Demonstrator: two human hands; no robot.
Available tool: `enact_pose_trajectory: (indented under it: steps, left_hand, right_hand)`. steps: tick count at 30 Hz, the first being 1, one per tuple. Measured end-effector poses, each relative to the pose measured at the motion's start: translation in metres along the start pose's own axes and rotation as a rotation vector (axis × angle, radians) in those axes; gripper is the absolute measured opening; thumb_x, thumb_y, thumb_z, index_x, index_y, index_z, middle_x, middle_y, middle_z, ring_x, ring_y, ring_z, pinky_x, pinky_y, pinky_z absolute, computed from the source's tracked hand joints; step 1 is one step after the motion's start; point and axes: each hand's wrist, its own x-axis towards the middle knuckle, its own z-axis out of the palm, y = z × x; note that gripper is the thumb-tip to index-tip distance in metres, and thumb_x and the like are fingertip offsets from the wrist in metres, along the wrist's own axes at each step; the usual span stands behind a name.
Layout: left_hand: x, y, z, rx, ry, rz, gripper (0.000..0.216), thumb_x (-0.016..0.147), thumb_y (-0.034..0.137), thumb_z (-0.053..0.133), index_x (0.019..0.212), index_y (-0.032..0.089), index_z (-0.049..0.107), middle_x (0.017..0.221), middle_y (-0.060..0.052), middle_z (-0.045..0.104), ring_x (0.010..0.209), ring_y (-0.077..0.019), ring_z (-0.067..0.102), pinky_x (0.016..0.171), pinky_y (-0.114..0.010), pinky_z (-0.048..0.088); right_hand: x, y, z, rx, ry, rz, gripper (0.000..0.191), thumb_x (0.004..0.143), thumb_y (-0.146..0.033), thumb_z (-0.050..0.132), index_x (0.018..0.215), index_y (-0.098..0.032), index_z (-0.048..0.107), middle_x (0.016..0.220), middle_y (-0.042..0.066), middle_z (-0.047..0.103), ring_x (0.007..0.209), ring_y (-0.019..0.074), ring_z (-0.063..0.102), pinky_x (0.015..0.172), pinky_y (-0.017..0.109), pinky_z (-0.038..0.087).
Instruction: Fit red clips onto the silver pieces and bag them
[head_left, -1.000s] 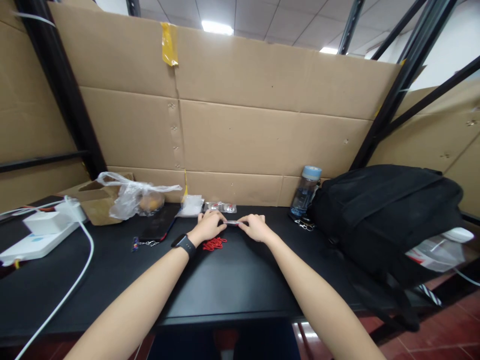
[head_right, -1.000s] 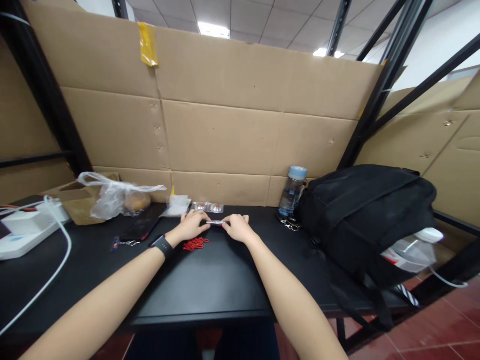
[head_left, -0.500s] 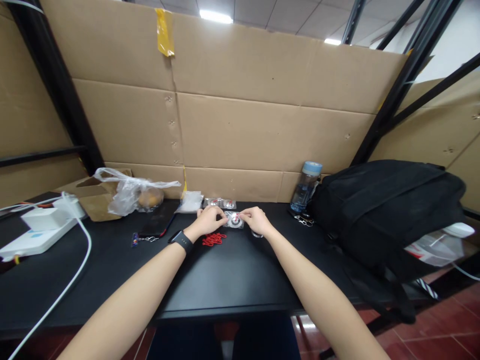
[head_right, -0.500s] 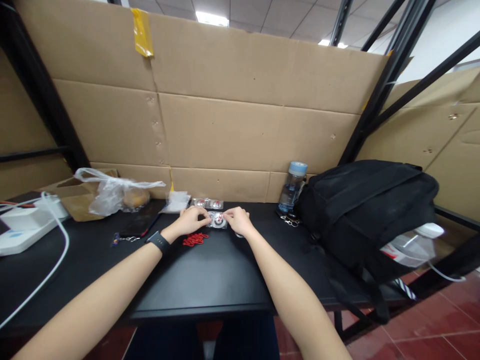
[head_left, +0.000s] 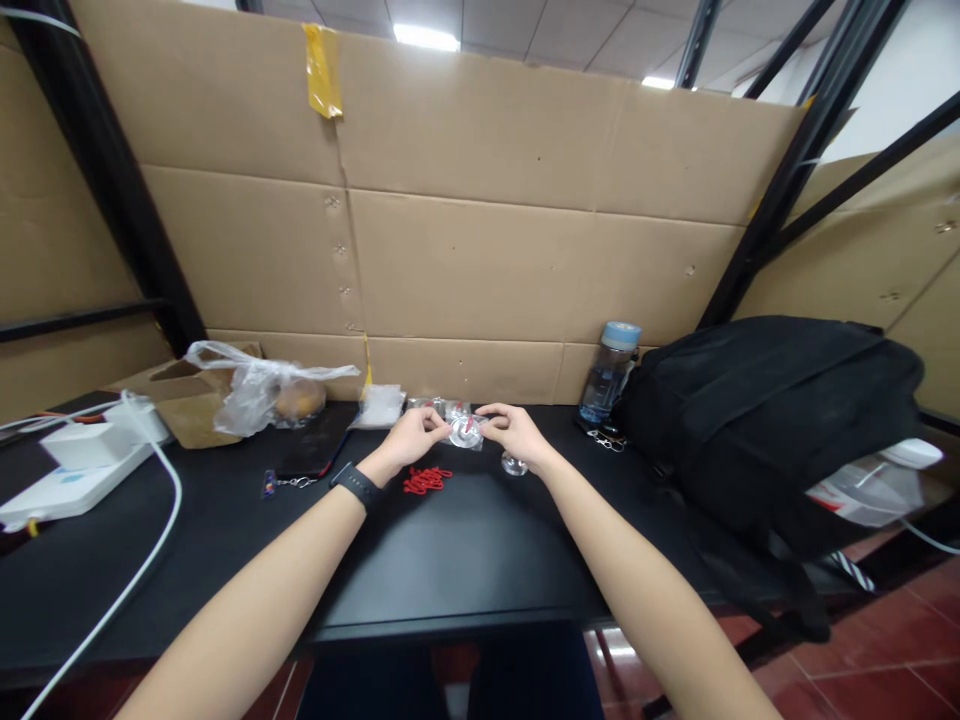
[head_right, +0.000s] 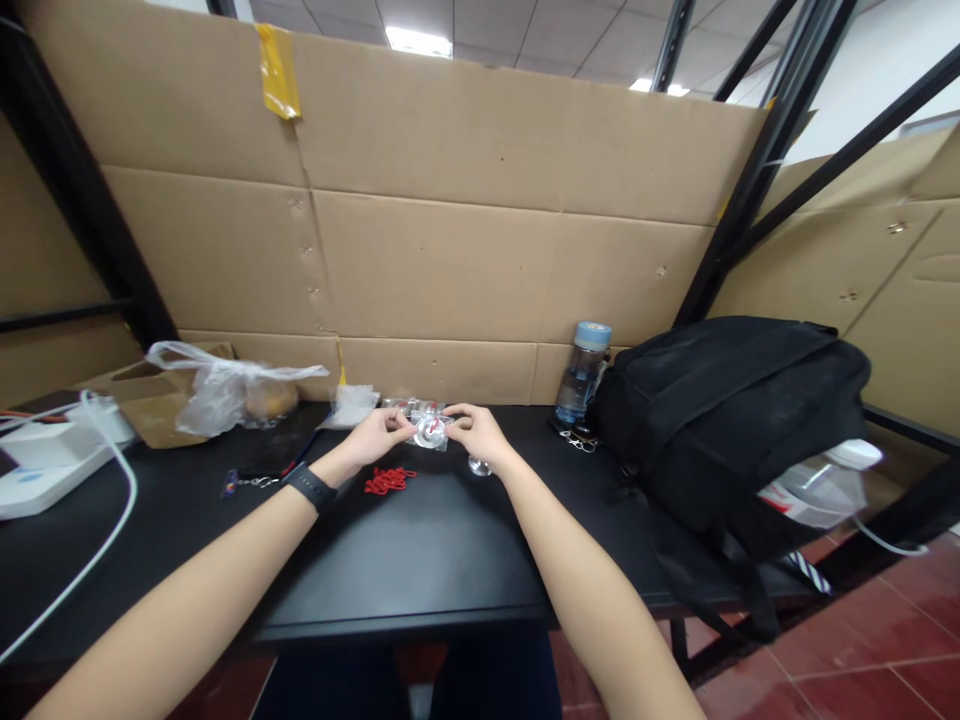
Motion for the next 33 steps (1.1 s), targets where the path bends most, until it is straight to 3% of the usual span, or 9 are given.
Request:
enact_pose_trajectory:
  steps: [7,12,17,21,25,30,33]
  left_hand:
    - [-0.004,0.013,-0.006,-0.084,-0.063,0.029,0.034,0.076,0.048,0.072,0.072,0.015,0.062,0.074,-0.004,0.068,0.072,-0.0164,0.063,0.069,-0.027,0.046]
    - [-0.005,0.008,-0.003,-0.097,-0.088,0.018,0.034,0.077,0.047,0.072,0.073,0.015,0.061,0.073,-0.004,0.07,0.072,-0.0171,0.065,0.069,-0.027,0.047]
    - [-0.001,-0.006,0.005,-0.099,-0.047,-0.059,0.032,0.072,0.037,0.076,0.091,0.019,0.058,0.074,-0.003,0.073,0.075,-0.0202,0.07,0.073,-0.031,0.049]
    - [-0.002,-0.002,0.006,0.197,-0.006,-0.086,0.032,0.073,0.033,0.075,0.097,0.023,0.057,0.077,0.0,0.076,0.083,-0.023,0.071,0.084,-0.036,0.045]
    - [-0.003,0.006,0.005,0.414,-0.039,-0.041,0.017,0.075,0.034,0.073,0.086,0.023,0.065,0.082,-0.001,0.077,0.09,-0.0256,0.07,0.092,-0.041,0.037]
    - [-0.003,0.005,0.003,0.449,-0.078,-0.014,0.016,0.077,0.04,0.072,0.08,0.025,0.076,0.085,-0.003,0.078,0.091,-0.0258,0.069,0.094,-0.039,0.036]
    - [-0.004,0.005,0.0,0.449,-0.13,0.028,0.021,0.084,0.042,0.064,0.087,0.027,0.078,0.089,-0.003,0.079,0.094,-0.0264,0.069,0.093,-0.037,0.039]
  right_hand:
    - [-0.001,0.001,-0.005,0.135,-0.006,-0.007,0.042,0.068,-0.028,0.08,0.107,-0.014,0.069,0.075,0.002,0.072,0.068,0.0142,0.064,0.069,0.026,0.048]
    - [0.006,0.014,-0.004,0.101,-0.011,-0.036,0.041,0.068,-0.034,0.08,0.101,-0.015,0.067,0.073,0.002,0.071,0.067,0.0159,0.065,0.068,0.027,0.047]
    - [0.008,0.018,0.0,-0.27,0.046,-0.013,0.033,0.076,-0.022,0.071,0.107,-0.023,0.063,0.079,-0.001,0.075,0.076,0.0179,0.068,0.073,0.029,0.043]
    - [0.007,0.019,0.006,-0.546,0.057,0.001,0.034,0.08,-0.017,0.068,0.11,-0.028,0.06,0.081,-0.005,0.077,0.087,0.0178,0.068,0.08,0.031,0.031]
    - [0.007,0.02,0.012,-0.707,0.04,-0.016,0.032,0.082,-0.015,0.067,0.11,-0.027,0.058,0.076,-0.005,0.074,0.086,0.0171,0.066,0.078,0.03,0.022]
    - [0.005,0.014,0.013,-0.859,-0.004,-0.128,0.012,0.09,-0.028,0.066,0.101,-0.024,0.068,0.089,0.001,0.07,0.089,0.018,0.061,0.079,0.031,0.02]
    - [0.001,0.009,0.014,-0.899,-0.124,-0.249,0.02,0.092,-0.039,0.066,0.108,-0.031,0.073,0.106,0.004,0.067,0.1,0.0216,0.059,0.081,0.033,0.022]
